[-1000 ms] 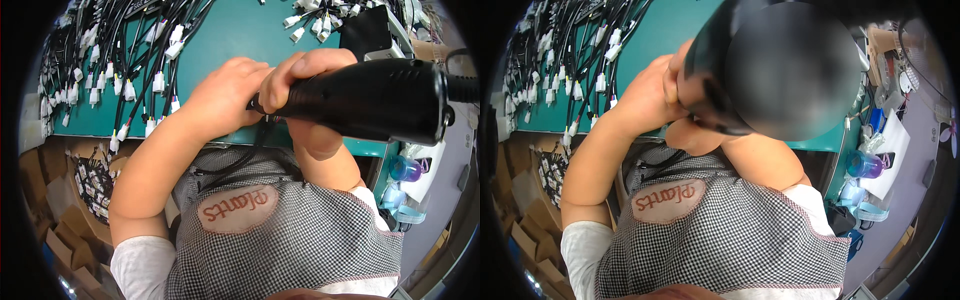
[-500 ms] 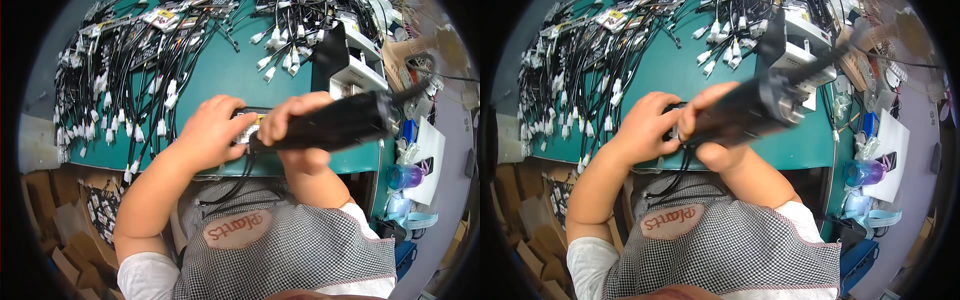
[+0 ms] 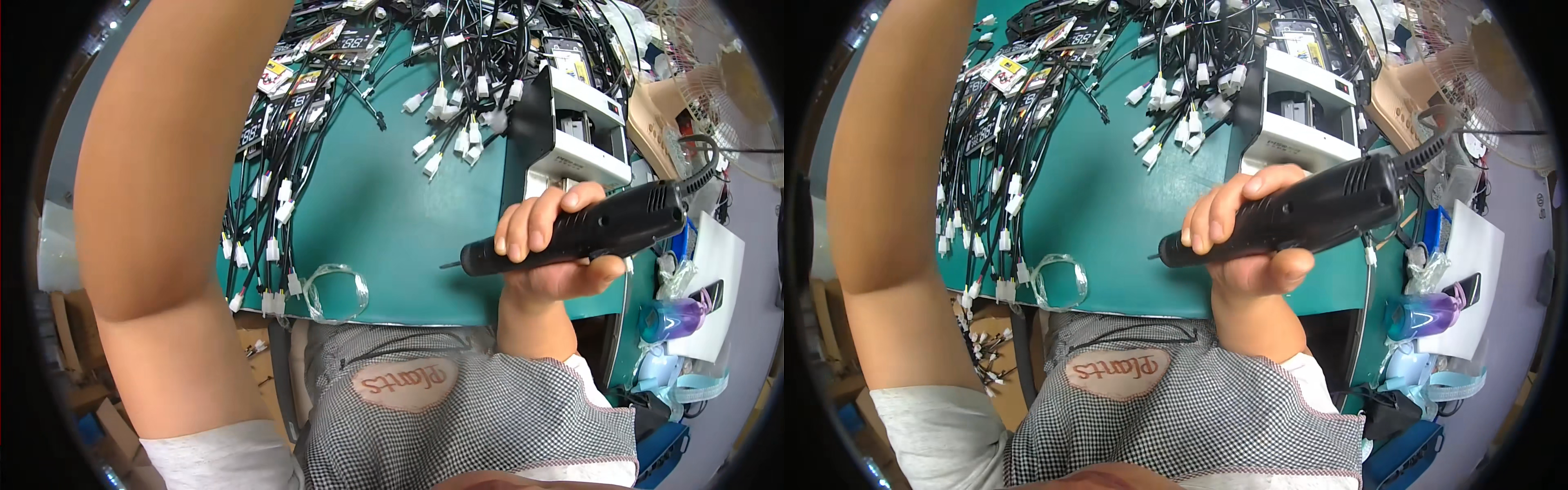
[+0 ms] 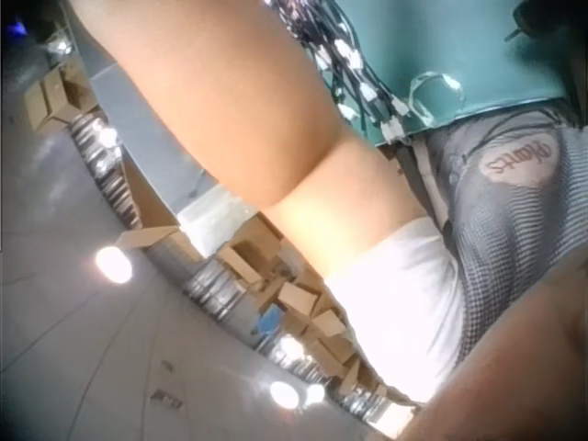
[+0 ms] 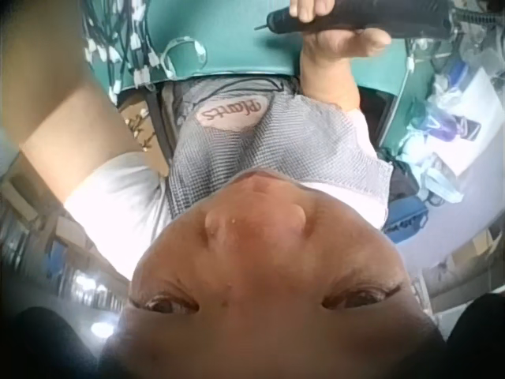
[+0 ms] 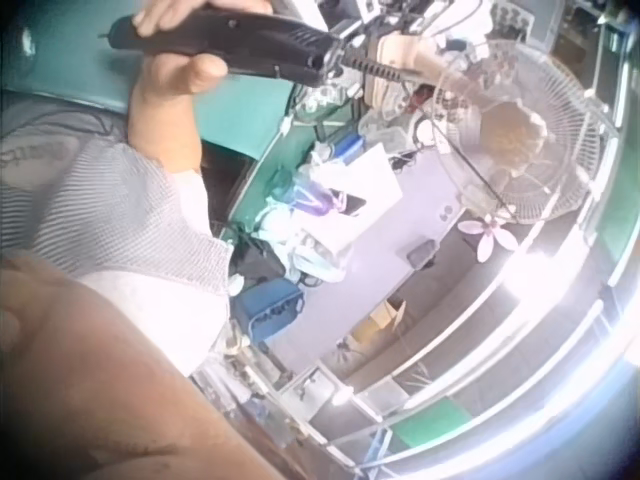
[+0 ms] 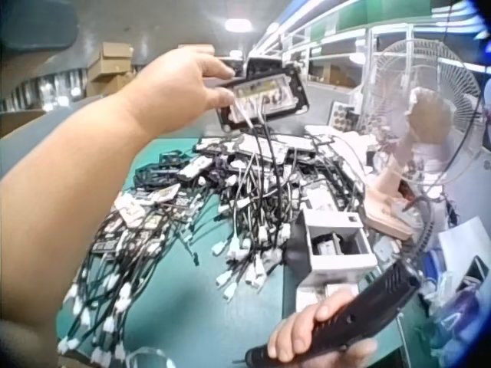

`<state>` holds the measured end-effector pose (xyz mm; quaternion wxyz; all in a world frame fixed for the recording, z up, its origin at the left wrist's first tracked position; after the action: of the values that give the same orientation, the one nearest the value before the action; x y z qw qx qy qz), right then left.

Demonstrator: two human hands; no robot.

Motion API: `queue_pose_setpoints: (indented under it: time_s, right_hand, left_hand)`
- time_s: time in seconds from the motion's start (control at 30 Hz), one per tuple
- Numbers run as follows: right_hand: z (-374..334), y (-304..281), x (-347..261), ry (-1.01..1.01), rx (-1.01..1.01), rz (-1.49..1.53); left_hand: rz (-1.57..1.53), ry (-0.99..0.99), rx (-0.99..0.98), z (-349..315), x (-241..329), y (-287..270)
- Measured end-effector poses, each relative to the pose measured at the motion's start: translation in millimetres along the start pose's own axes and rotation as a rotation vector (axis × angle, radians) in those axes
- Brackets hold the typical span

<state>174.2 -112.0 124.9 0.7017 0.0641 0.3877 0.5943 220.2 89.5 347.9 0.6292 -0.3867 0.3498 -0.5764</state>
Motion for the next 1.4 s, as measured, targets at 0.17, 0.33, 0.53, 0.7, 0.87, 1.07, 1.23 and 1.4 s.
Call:
queue_pose_setpoints:
  time_s: [0.17, 0.33, 0.53, 0.7, 0.87, 1.07, 1.23, 1.4]
  right_hand:
    - [-1.5, 6.1, -1.0, 0.016, -0.01, -0.022]
    - [-1.5, 5.2, -1.9, 0.153, 0.093, -0.064]
    - [-3.4, 2.9, 5.1, 0.244, 0.01, 0.064]
    - [-4.7, -8.5, 7.9, 0.228, 0.115, 0.032]
    - [-4.7, -19.0, 12.1, 0.25, 0.236, -0.018]
    - [-1.2, -19.7, 15.7, 0.232, 0.259, -0.093]
    - [-1.3, -15.6, 11.8, 0.204, 0.208, -0.106]
    - [-2.1, -14.7, 10.3, 0.16, 0.162, 0.003]
  left_hand:
    - [0.104, -0.025, -0.186, 13.1, -47.9, 46.6]
    - [0.093, -0.216, -0.409, 3.0, -179.6, 157.7]
    - [0.035, -0.658, -0.497, -48.7, -300.5, 220.1]
    - [0.254, -0.486, -0.433, -36.1, -286.7, 251.4]
    - [0.315, -0.376, -0.425, -24.3, -284.7, 247.4]
    - [0.625, 0.06, -0.154, -39.3, -250.2, 162.1]
    - [0.571, 0.187, 0.054, -78.0, -192.0, 90.8]
    - [0.015, 0.131, -0.105, -139.6, -144.4, 92.0]
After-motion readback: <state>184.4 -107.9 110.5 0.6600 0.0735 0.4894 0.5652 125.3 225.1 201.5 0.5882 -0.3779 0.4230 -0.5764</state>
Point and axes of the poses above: each hand's wrist, its own z-axis towards the middle knuckle, its own y-axis out of the palm, x = y × z, the point moved 8 cm from there along z, towards the middle knuckle, and after that the axes turned 9 degrees about -x, right-handed, at the moved point
